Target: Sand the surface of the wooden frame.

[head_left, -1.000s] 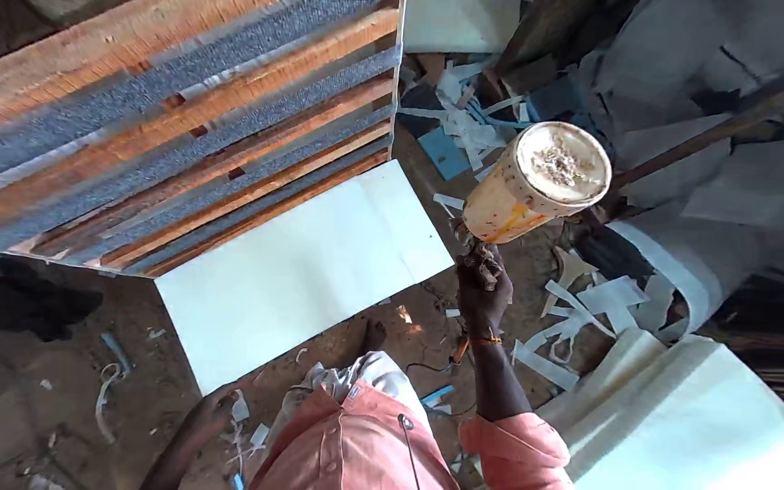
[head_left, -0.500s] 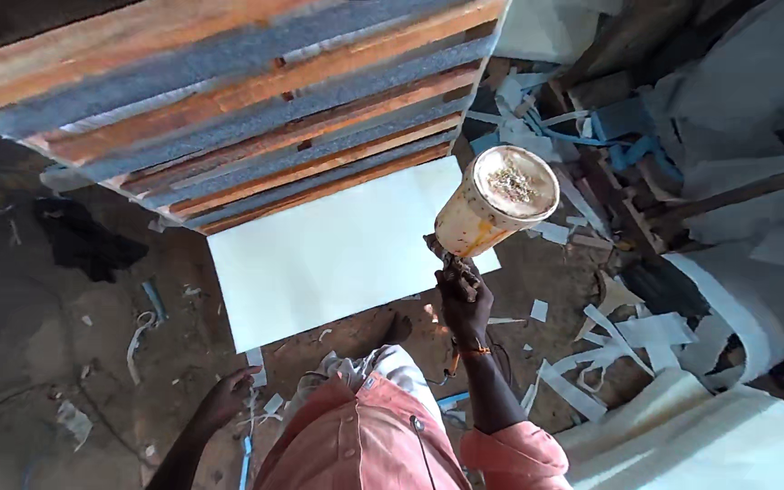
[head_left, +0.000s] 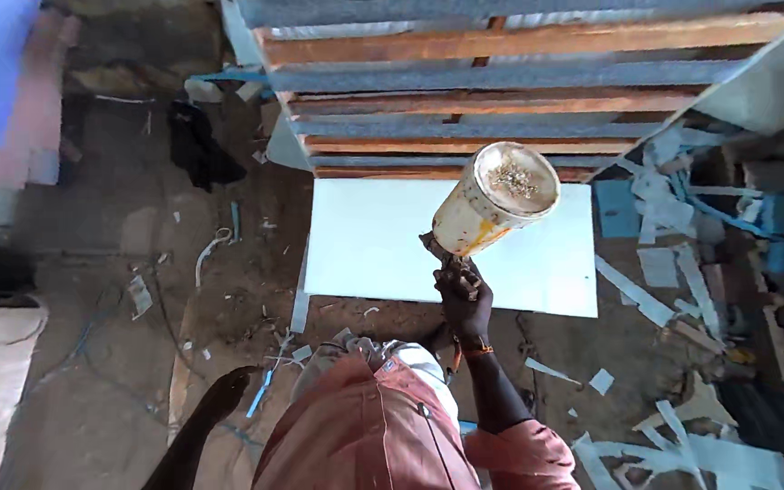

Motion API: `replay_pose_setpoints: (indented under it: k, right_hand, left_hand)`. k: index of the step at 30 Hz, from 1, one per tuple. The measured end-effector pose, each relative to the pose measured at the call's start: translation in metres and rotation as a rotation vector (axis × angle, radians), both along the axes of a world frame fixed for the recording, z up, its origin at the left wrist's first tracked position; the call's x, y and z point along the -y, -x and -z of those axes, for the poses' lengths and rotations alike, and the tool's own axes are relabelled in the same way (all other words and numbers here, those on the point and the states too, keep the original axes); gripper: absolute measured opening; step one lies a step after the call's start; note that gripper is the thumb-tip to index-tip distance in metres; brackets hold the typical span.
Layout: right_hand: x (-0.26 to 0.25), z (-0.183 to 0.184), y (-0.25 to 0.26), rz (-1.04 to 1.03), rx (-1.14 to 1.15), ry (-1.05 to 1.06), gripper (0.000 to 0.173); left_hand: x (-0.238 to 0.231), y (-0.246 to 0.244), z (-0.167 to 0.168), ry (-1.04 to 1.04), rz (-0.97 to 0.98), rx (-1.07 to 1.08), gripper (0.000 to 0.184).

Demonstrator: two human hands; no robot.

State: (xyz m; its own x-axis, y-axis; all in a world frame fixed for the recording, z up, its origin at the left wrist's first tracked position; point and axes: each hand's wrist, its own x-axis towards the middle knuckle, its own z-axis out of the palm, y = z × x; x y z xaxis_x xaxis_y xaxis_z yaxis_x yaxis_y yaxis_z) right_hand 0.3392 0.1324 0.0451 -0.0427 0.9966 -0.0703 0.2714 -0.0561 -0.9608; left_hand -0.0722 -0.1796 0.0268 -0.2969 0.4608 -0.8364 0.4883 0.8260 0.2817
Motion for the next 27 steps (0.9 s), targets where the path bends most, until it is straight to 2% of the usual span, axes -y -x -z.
replay_pose_setpoints:
  k: [4, 8, 11, 14, 19, 27]
  right_hand:
    - [0.008, -0.007, 0.026, -0.080, -0.025, -0.002, 0.060]
    - [0.010, -0.010, 0.024, -0.098, 0.035, 0.001, 0.059]
    - [0.007, -0.012, 0.005, -0.055, 0.072, -0.007, 0.058]
    - [0.001, -0.013, -0.027, 0.019, 0.104, -0.007, 0.058]
    - [-0.015, -0.015, -0.099, 0.172, 0.173, 0.028, 0.059]
    - [-0.045, -0.023, -0.229, 0.448, 0.279, -0.010, 0.056]
  left_hand:
    - [0.041, -0.002, 0.000, 0.035, -0.116, 0.012, 0.039]
    - [0.012, -0.042, -0.044, 0.084, -0.242, 0.024, 0.040]
    - [0.011, -0.038, -0.019, 0.045, -0.175, 0.055, 0.041]
    - [-0.017, -0.043, -0.010, 0.070, -0.087, 0.065, 0.041]
    - [-0.071, -0.049, 0.012, -0.034, 0.068, 0.087, 0.039]
    - [-0.185, -0.114, 0.015, -0.164, 0.260, 0.104, 0.038]
